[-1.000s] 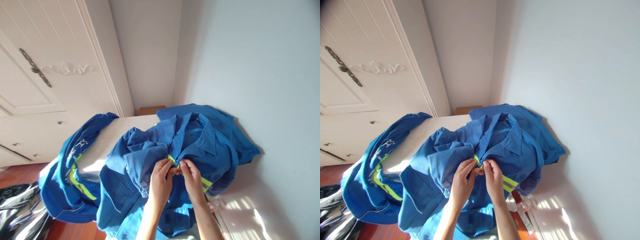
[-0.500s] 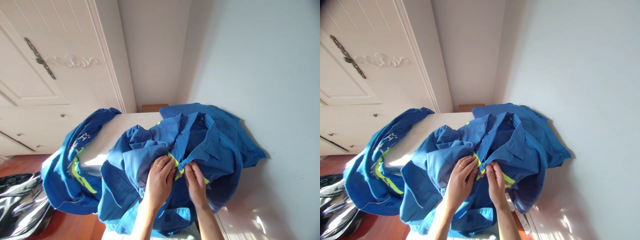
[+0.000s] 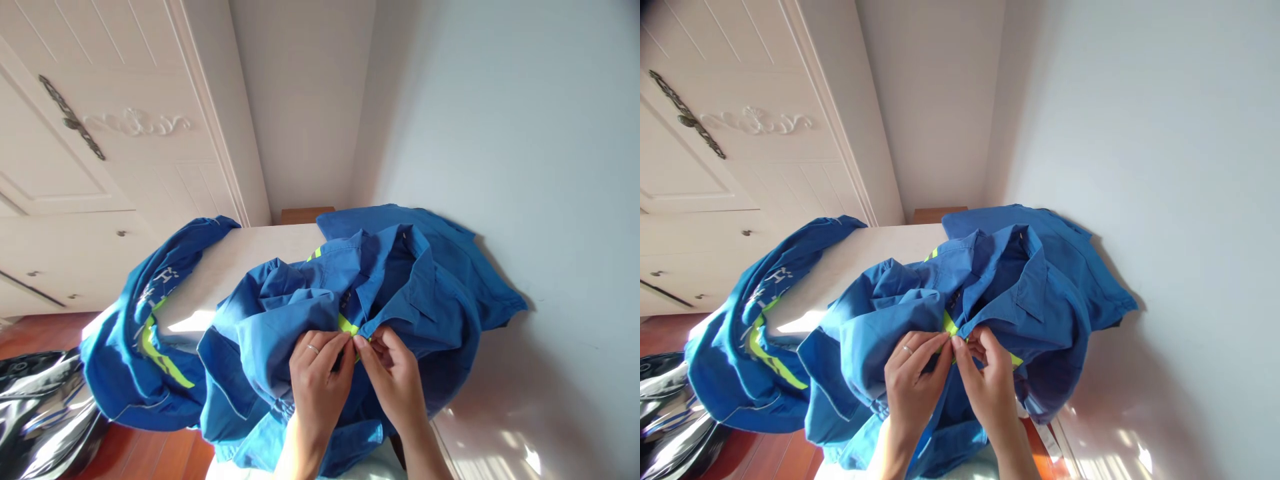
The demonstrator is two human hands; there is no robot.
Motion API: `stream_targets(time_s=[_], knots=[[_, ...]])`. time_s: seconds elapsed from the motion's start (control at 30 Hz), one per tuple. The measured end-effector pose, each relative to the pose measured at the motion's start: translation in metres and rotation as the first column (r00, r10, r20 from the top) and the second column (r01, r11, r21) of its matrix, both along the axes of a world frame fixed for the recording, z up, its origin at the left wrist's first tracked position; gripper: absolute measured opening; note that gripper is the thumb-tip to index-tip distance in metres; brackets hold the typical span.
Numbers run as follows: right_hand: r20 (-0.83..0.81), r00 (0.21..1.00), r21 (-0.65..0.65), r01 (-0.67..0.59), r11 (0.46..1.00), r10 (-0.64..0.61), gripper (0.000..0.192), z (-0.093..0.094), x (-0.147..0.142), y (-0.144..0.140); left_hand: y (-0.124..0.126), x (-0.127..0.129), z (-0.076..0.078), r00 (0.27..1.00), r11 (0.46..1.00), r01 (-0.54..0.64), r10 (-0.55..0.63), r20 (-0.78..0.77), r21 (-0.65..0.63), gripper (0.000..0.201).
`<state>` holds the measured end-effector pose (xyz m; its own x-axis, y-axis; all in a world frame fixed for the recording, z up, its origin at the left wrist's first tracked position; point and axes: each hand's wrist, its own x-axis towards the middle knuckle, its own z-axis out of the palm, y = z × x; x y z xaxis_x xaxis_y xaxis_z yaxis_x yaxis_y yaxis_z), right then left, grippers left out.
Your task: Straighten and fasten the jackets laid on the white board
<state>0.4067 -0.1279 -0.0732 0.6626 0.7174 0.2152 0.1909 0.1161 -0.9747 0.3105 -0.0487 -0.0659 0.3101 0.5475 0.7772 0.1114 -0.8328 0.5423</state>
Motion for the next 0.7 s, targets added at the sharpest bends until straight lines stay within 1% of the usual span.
stream_targets(time_s=[0.1,0.2,0.23,0.3,0.37,0.43,0.5,0.57,0.63,0.7], knots=[[0.170,0.984,-0.020,0.052,0.998,-0.048,0.025,0.005,-0.001,-0.001,-0.002,-0.003,0.006,0.999,1.000,0.015,-0.015,0.030,-0.016,0.011],[0.376,0.919,-0.002,0.130,0.992,-0.119,0.024,0.017,-0.004,0.002,-0.002,-0.009,0.012,0.997,0.997,0.034,-0.029,0.078,-0.066,0.012],[0.436,0.892,0.016,0.126,0.992,-0.120,0.024,0.022,-0.005,0.003,-0.003,-0.012,0.014,0.996,0.996,0.025,-0.017,0.091,-0.086,0.013],[0.535,0.840,0.051,0.075,0.996,-0.091,0.023,0.035,-0.009,0.006,-0.005,-0.020,0.020,0.993,0.992,-0.014,0.028,0.116,-0.126,0.013],[0.597,0.799,0.088,0.031,0.996,-0.078,0.019,0.048,-0.013,0.008,-0.008,-0.030,0.027,0.988,0.984,-0.050,0.074,0.135,-0.173,0.013],[0.607,0.792,0.107,-0.004,0.994,-0.063,0.014,0.056,-0.017,0.011,-0.011,-0.041,0.035,0.985,0.970,-0.070,0.104,0.139,-0.234,0.012],[0.563,0.826,0.095,-0.058,0.994,-0.005,0.010,0.061,-0.020,0.013,-0.013,-0.052,0.041,0.986,0.950,-0.078,0.119,0.119,-0.301,0.009],[0.485,0.871,0.062,-0.124,0.990,0.079,0.011,0.063,-0.023,0.016,-0.012,-0.061,0.043,0.992,0.936,-0.079,0.109,0.069,-0.343,0.005],[0.399,0.904,0.031,-0.183,0.983,0.156,0.013,0.062,-0.025,0.018,-0.010,-0.069,0.043,0.994,0.938,-0.095,0.109,0.022,-0.334,0.011],[0.328,0.919,0.013,-0.237,0.971,0.220,0.015,0.060,-0.027,0.020,-0.006,-0.074,0.041,0.993,0.956,-0.119,0.119,-0.016,-0.267,0.025]])
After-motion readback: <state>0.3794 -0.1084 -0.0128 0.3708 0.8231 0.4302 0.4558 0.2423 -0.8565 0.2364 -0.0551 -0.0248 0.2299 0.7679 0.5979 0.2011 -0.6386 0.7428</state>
